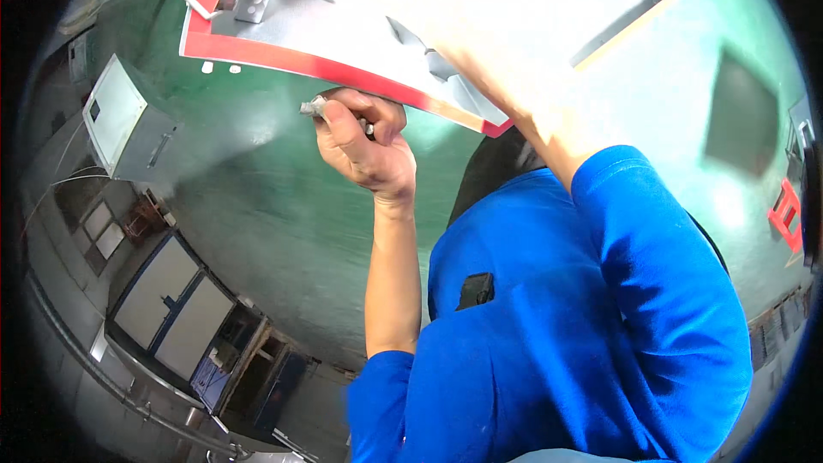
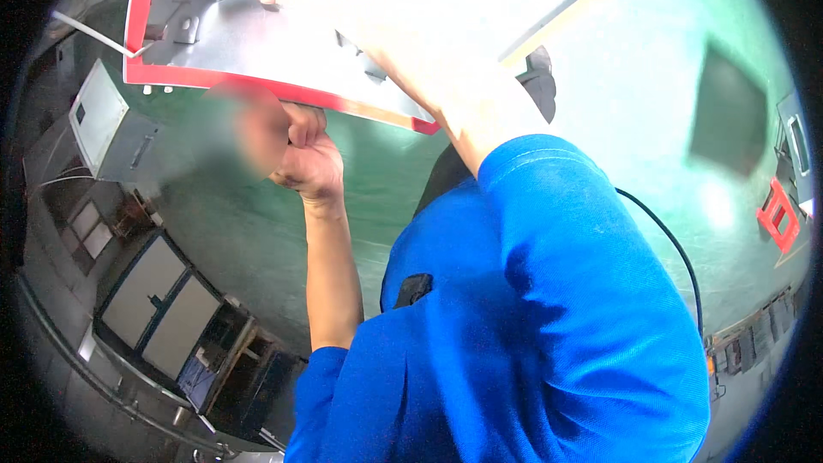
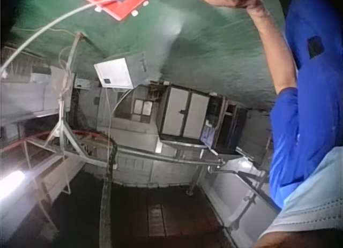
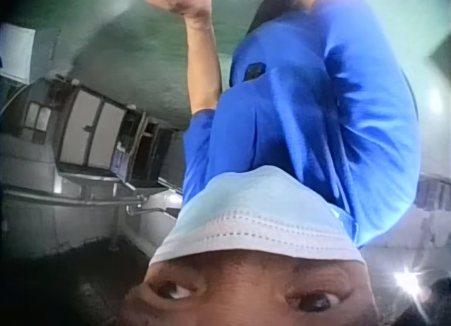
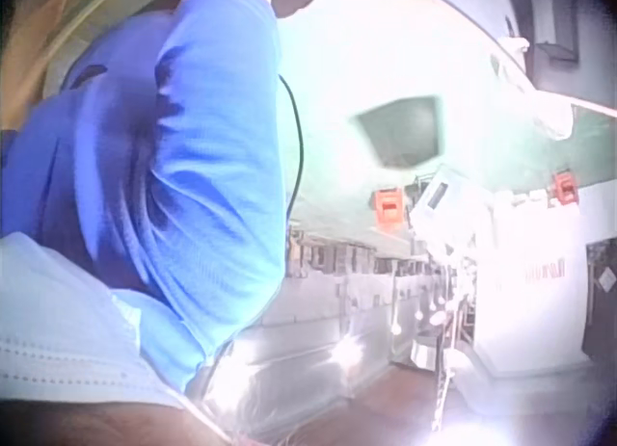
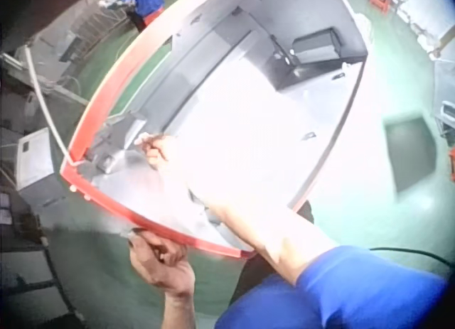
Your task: Assembling small metal enclosures by inserting small metal components and fasteners.
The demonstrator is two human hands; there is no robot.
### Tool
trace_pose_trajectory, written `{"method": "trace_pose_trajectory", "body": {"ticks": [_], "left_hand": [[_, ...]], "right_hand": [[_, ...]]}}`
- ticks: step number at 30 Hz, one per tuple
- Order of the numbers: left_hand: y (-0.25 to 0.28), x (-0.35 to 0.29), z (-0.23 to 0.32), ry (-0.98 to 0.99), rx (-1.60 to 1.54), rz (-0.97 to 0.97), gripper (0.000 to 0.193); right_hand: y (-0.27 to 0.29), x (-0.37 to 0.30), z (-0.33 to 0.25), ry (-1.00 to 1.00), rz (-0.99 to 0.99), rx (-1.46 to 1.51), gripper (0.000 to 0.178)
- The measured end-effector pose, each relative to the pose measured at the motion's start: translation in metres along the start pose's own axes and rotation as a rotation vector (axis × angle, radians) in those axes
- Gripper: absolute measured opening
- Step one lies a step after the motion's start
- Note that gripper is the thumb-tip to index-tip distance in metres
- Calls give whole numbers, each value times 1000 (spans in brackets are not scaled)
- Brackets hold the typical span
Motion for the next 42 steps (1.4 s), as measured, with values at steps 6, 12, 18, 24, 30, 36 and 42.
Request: {"method": "trace_pose_trajectory", "body": {"ticks": [6,12,18,24,30,36,42], "left_hand": [[4,11,-6,0,81,37,35],[4,11,-4,-34,37,10,38],[7,1,-7,-53,-22,28,35],[26,-4,-7,-70,99,123,31],[28,-17,-2,-65,72,118,31],[42,-58,-11,-20,42,150,27],[31,-85,3,-45,147,84,17]], "right_hand": [[-4,-8,-17,64,119,-201,22],[-19,-13,-19,102,124,-322,23],[-18,1,-11,101,122,-287,25],[-21,5,0,75,131,-269,27],[-5,-24,-11,-22,223,-347,29],[-48,-153,-97,-186,-171,-552,31],[-22,-339,-220,-503,-337,-1609,27]]}}
Point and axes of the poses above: each hand's wrist, its own x-axis towards the middle knuckle, its own y-axis out of the back of the hand, z = x × y, the point moved 9 cm from there along x, towards the middle knuckle, and after that the axes turned 9 degrees about x, right-handed, at the moved point
